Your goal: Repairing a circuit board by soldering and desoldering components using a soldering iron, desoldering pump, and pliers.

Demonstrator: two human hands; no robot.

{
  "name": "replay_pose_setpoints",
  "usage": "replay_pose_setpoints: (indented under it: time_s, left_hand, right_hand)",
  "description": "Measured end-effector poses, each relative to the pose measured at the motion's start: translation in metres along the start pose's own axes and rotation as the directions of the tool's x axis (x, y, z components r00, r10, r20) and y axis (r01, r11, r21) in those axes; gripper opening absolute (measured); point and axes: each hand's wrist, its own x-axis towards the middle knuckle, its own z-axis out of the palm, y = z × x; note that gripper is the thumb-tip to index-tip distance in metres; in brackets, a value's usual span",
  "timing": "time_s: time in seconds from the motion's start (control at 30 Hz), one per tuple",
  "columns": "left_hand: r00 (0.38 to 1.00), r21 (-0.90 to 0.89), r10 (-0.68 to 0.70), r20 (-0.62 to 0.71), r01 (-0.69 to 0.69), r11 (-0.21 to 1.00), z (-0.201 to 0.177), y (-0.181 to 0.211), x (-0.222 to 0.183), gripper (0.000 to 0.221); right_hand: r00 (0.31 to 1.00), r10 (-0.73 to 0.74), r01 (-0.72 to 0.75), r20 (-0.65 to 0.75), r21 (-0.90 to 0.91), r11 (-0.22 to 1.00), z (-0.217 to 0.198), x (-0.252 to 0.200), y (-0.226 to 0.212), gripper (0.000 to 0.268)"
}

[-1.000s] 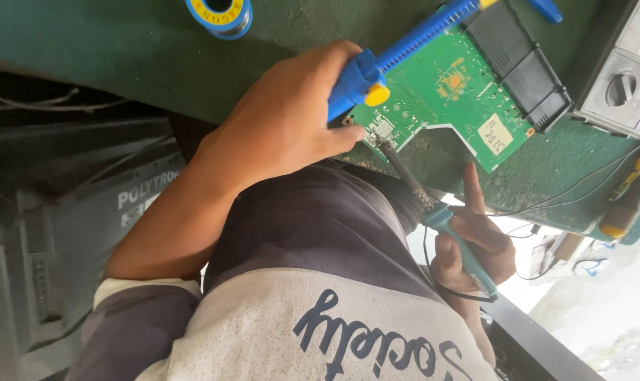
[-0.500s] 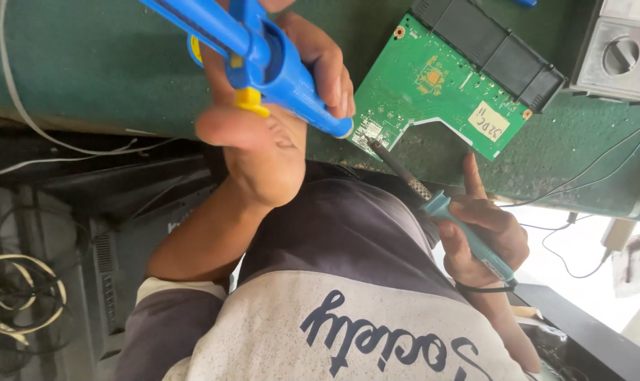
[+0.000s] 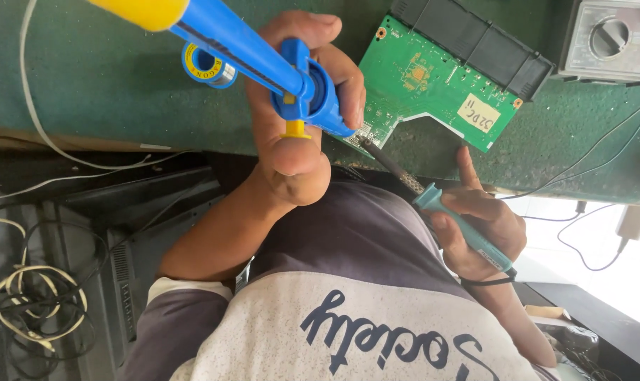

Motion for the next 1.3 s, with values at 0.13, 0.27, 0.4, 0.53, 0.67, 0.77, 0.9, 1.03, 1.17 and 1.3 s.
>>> replay_pose_setpoints:
  time_s: [0.13,0.27,0.4,0.53,0.67,0.77,0.9,1.03,1.17,1.3]
  left_hand:
    - [1.000,0.056,0.016,0.016,-0.017,0.998,0.002,0.002,0.000,0.072]
    - [0.999,0.091,0.023,0.030,-0.026,0.995,0.002,0.002,0.001,0.070]
    - [0.999,0.084,0.020,0.042,-0.024,0.996,0.003,-0.001,-0.001,0.073]
    - [0.997,0.109,0.047,0.067,-0.054,0.993,0.004,-0.007,-0.006,0.077]
    - [0.975,0.153,0.008,0.224,-0.044,0.987,0.004,-0.004,-0.010,0.070]
    - [0.971,0.129,0.043,0.237,-0.075,0.989,0.012,-0.005,-0.007,0.062]
    - [0.974,0.103,0.084,0.211,-0.108,0.989,0.023,-0.005,-0.004,0.062]
    - [0.982,0.024,0.106,0.156,-0.112,0.993,0.023,-0.001,-0.003,0.056]
    - [0.975,0.039,0.207,-0.078,-0.204,0.978,0.013,0.026,0.008,0.062]
    - [0.990,0.222,0.035,0.133,-0.064,0.973,-0.012,0.074,0.001,0.064]
  right_hand:
    - [1.000,-0.005,0.005,-0.001,0.016,1.000,0.000,-0.002,0.003,0.015]
    - [1.000,0.007,-0.007,-0.003,0.019,1.000,0.000,-0.001,0.002,0.015]
    - [1.000,0.002,-0.002,-0.020,0.014,1.000,0.001,-0.001,0.001,0.016]
    - [1.000,0.018,-0.018,-0.022,0.025,1.000,0.001,-0.001,0.000,0.015]
    - [0.999,0.017,-0.017,-0.031,-0.010,1.000,0.001,0.000,-0.003,0.017]
    - [0.998,0.006,-0.008,-0.055,-0.037,0.999,0.000,-0.001,-0.006,0.018]
    - [0.996,-0.023,0.020,-0.086,-0.039,0.999,0.001,-0.002,-0.011,0.017]
    - [0.996,-0.045,0.041,-0.080,-0.050,0.998,-0.003,-0.003,-0.021,0.017]
    - [0.942,-0.066,0.063,-0.329,-0.019,0.998,-0.010,-0.023,-0.010,0.036]
    - [0.870,0.086,0.066,-0.486,0.287,0.956,-0.037,-0.033,0.006,0.016]
